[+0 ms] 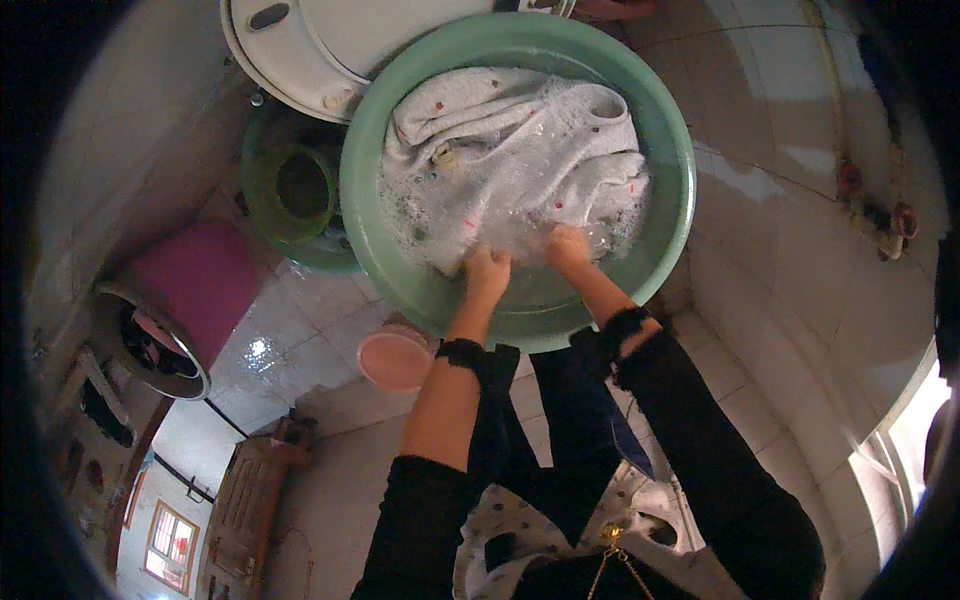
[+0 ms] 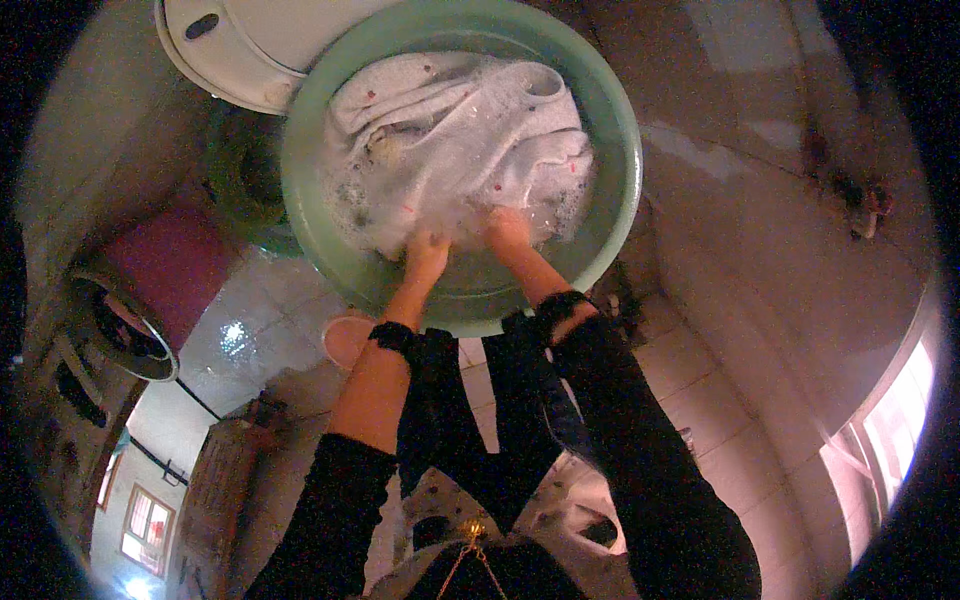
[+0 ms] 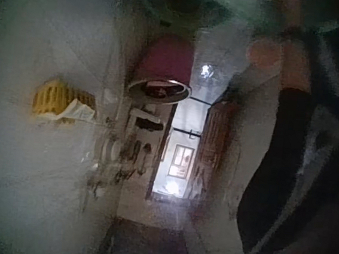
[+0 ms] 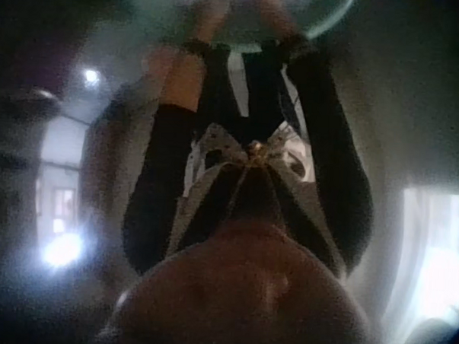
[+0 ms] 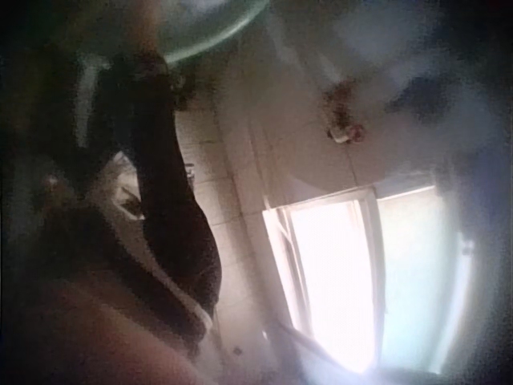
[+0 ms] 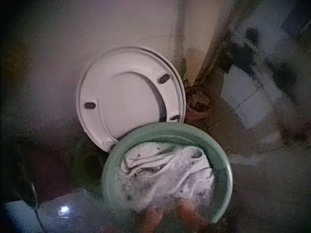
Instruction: The person pours water from a pink basin into a green basin containing clothes, then uses a shower head to add more water. They wash a white cloth by hand, wringing and rinsing it repeatedly, then place it in a pink bucket. Finally, they wash a pink and black cloth in the same green basin.
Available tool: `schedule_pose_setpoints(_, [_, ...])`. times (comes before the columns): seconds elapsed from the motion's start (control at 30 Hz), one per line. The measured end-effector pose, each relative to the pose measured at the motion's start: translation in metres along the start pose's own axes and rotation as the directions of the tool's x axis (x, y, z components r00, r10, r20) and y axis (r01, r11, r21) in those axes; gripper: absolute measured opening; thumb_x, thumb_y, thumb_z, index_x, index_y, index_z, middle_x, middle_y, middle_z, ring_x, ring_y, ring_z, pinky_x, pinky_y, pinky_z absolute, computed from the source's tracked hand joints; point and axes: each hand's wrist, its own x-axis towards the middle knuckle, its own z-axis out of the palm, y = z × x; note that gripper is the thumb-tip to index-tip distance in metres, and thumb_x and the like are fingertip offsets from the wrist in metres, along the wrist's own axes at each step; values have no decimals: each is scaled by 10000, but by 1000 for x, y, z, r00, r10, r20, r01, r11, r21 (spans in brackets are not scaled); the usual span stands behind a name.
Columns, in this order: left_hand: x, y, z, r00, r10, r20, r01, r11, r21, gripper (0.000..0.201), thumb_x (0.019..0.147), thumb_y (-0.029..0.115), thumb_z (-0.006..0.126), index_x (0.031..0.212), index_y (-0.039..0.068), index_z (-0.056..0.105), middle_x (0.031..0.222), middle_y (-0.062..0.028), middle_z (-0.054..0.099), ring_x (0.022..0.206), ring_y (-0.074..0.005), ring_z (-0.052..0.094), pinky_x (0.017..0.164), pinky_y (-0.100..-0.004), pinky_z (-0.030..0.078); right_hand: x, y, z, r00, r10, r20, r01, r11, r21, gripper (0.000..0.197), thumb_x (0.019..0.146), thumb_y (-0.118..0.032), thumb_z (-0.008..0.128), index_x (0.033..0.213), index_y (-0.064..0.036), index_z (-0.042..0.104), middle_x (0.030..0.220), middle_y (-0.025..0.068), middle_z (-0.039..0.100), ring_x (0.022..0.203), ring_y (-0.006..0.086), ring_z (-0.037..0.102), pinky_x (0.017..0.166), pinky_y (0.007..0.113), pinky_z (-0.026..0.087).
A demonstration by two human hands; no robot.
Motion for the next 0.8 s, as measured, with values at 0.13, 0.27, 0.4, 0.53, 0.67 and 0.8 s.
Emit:
schedule_pose_setpoints(0.13, [-26,37,-12,813,-219,539,555,17,-831,447,887,448,563,1128,73,600,1178,-152,577,1098,-266,548,851,-399,471,-66,-26,-41,812,-575,-95,583,796,165,283,755,-214,709,930,-10,620,944,188,609,922,398,559,827,452,451])
schedule_pose_setpoints(0.27, [-67,65,-31,893,-80,444,450,91,-889,401,918,427,542,1078,63,598,1068,-90,593,949,-185,576,756,-330,488,-134,-65,-64,788,-604,-115,608,736,299,249,755,-254,720,846,-42,626,912,169,587,915,367,566,812,429,464])
schedule_pose_setpoints(0.4, [-70,60,-18,904,-79,421,416,-69,-907,320,960,340,490,1028,45,595,946,-56,606,805,-159,572,711,-310,498,-119,-74,-50,755,-618,-217,626,779,-41,153,743,-196,703,814,-79,634,826,94,634,679,333,597,609,418,503])
schedule_pose_setpoints(0.53, [-71,51,-2,885,-381,267,361,201,-911,400,970,370,451,1131,14,536,1066,-85,598,928,-212,596,779,-366,510,-71,-48,-37,868,-329,-372,362,932,20,170,809,-234,633,777,-68,617,731,148,635,633,365,606,555,438,497])
schedule_pose_setpoints(0.67, [-75,49,-12,952,-276,131,185,178,-967,447,960,336,496,1239,-10,452,1222,-135,518,1011,-273,593,890,-388,495,-42,-25,-39,975,-26,-220,26,1000,-3,204,858,-259,592,875,-56,586,821,194,617,712,398,607,620,461,495])
schedule_pose_setpoints(0.8, [-61,36,-21,926,101,-365,-194,954,-229,500,861,108,603,1287,-13,371,1286,-247,436,1025,-411,561,912,-482,450,-38,4,-34,867,-343,-361,330,939,-100,243,890,-250,571,1006,-37,562,945,202,575,891,387,594,754,456,479])
